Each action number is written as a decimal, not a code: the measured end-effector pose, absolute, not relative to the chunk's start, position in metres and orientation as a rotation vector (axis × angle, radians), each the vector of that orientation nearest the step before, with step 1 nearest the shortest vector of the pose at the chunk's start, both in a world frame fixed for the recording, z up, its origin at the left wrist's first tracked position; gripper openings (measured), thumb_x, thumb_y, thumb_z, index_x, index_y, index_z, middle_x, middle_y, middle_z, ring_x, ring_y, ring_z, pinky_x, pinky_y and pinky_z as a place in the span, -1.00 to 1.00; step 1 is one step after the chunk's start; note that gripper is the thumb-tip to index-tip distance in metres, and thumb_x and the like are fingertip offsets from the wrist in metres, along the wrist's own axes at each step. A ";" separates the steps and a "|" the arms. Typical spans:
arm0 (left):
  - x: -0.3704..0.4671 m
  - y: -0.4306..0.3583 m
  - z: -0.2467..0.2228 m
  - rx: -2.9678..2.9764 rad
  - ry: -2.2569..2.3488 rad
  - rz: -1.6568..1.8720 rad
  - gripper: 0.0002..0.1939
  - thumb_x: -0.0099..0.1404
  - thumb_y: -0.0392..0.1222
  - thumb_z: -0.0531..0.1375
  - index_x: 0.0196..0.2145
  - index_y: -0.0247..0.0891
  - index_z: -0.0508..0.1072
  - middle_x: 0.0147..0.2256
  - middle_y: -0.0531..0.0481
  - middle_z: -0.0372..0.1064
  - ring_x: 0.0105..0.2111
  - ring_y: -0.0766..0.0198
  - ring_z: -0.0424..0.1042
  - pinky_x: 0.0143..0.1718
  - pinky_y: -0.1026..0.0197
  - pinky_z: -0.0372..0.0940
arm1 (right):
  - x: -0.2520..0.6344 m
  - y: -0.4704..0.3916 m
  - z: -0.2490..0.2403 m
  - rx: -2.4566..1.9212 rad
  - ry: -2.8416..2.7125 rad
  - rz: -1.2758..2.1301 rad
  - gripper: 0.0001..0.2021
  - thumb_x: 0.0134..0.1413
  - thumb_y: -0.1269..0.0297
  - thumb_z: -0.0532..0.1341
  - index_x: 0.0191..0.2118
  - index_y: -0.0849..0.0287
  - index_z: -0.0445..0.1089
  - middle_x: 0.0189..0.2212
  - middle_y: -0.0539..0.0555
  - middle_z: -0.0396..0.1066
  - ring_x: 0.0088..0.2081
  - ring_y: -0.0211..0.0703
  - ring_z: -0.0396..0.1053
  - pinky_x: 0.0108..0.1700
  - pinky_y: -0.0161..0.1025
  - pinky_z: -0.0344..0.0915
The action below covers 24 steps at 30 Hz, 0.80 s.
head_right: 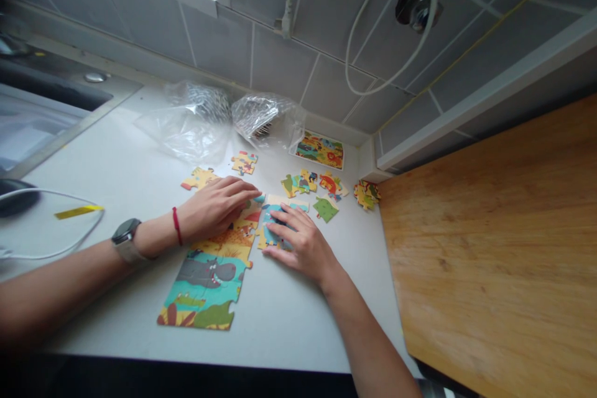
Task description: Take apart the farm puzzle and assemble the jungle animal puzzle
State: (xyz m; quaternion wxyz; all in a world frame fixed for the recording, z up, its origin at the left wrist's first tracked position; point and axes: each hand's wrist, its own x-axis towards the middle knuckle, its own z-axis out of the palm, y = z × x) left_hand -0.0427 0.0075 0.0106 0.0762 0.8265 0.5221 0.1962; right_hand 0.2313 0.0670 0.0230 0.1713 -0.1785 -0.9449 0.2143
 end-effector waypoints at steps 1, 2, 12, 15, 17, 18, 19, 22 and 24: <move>-0.043 0.007 0.011 2.478 1.563 0.589 -0.56 0.43 -0.33 0.04 0.23 -0.26 0.36 0.09 -0.19 0.43 0.05 -0.01 0.35 0.08 -0.04 0.29 | 0.231 0.066 0.023 -0.493 -2.678 0.589 -0.57 0.19 0.14 0.41 0.16 0.07 0.50 0.20 0.20 0.48 0.33 0.16 0.31 0.33 0.27 0.29; -0.043 0.007 0.011 2.478 1.563 0.590 -0.57 0.44 -0.32 0.03 0.22 -0.26 0.36 0.09 -0.19 0.43 0.05 -0.01 0.35 0.08 -0.04 0.30 | 0.231 0.066 0.023 -0.475 -2.673 0.569 -0.58 0.19 0.15 0.41 0.14 0.09 0.51 0.18 0.21 0.49 0.32 0.16 0.33 0.33 0.25 0.30; -0.043 0.008 0.014 2.492 1.546 0.608 -0.64 0.51 -0.25 0.02 0.17 -0.23 0.42 0.08 -0.16 0.44 0.01 0.02 0.36 0.06 -0.04 0.31 | 0.229 0.063 0.020 -0.359 -2.644 0.423 -0.75 0.21 0.20 0.39 -0.04 0.17 0.59 0.04 0.23 0.59 0.20 0.22 0.46 0.21 0.22 0.45; -0.043 0.007 0.014 2.498 1.552 0.608 -0.67 0.51 -0.25 0.03 0.14 -0.20 0.44 0.07 -0.16 0.44 0.01 0.02 0.36 0.05 -0.04 0.31 | 0.229 0.063 0.021 -0.372 -2.639 0.429 -0.77 0.21 0.20 0.38 -0.06 0.15 0.58 0.04 0.21 0.60 0.20 0.21 0.46 0.21 0.21 0.46; -0.043 0.007 0.015 2.502 1.554 0.618 -0.67 0.50 -0.25 0.04 0.13 -0.20 0.45 0.07 -0.16 0.44 0.01 0.02 0.37 0.04 -0.04 0.31 | 0.228 0.063 0.022 -0.375 -2.633 0.444 -0.77 0.21 0.20 0.39 -0.06 0.15 0.58 0.04 0.21 0.60 0.20 0.20 0.46 0.21 0.20 0.46; -0.043 0.007 0.015 2.504 1.554 0.623 -0.67 0.50 -0.25 0.04 0.13 -0.20 0.46 0.07 -0.16 0.44 0.01 0.02 0.37 0.04 -0.04 0.31 | 0.228 0.063 0.023 -0.377 -2.633 0.457 -0.77 0.21 0.20 0.39 -0.06 0.15 0.58 0.04 0.21 0.59 0.20 0.20 0.47 0.21 0.20 0.46; -0.042 0.007 0.014 2.505 1.554 0.627 -0.67 0.50 -0.25 0.04 0.12 -0.21 0.46 0.07 -0.17 0.44 0.01 0.01 0.37 0.03 -0.05 0.32 | 0.228 0.064 0.023 -0.378 -2.634 0.475 -0.77 0.20 0.20 0.39 -0.06 0.15 0.58 0.04 0.21 0.59 0.20 0.20 0.46 0.21 0.20 0.46; -0.042 0.007 0.014 2.507 1.555 0.625 -0.67 0.51 -0.25 0.04 0.12 -0.20 0.46 0.06 -0.17 0.44 0.00 0.01 0.37 0.02 -0.05 0.32 | 0.228 0.065 0.025 -0.384 -2.626 0.529 -0.77 0.20 0.20 0.40 -0.06 0.14 0.58 0.05 0.22 0.58 0.22 0.18 0.44 0.21 0.19 0.45; -0.042 0.007 0.014 2.505 1.559 0.618 -0.68 0.51 -0.24 0.04 0.12 -0.19 0.46 0.06 -0.16 0.44 0.00 0.02 0.37 0.02 -0.04 0.32 | 0.228 0.065 0.025 -0.385 -2.621 0.558 -0.76 0.19 0.19 0.41 -0.06 0.13 0.59 0.06 0.22 0.57 0.23 0.16 0.43 0.21 0.19 0.45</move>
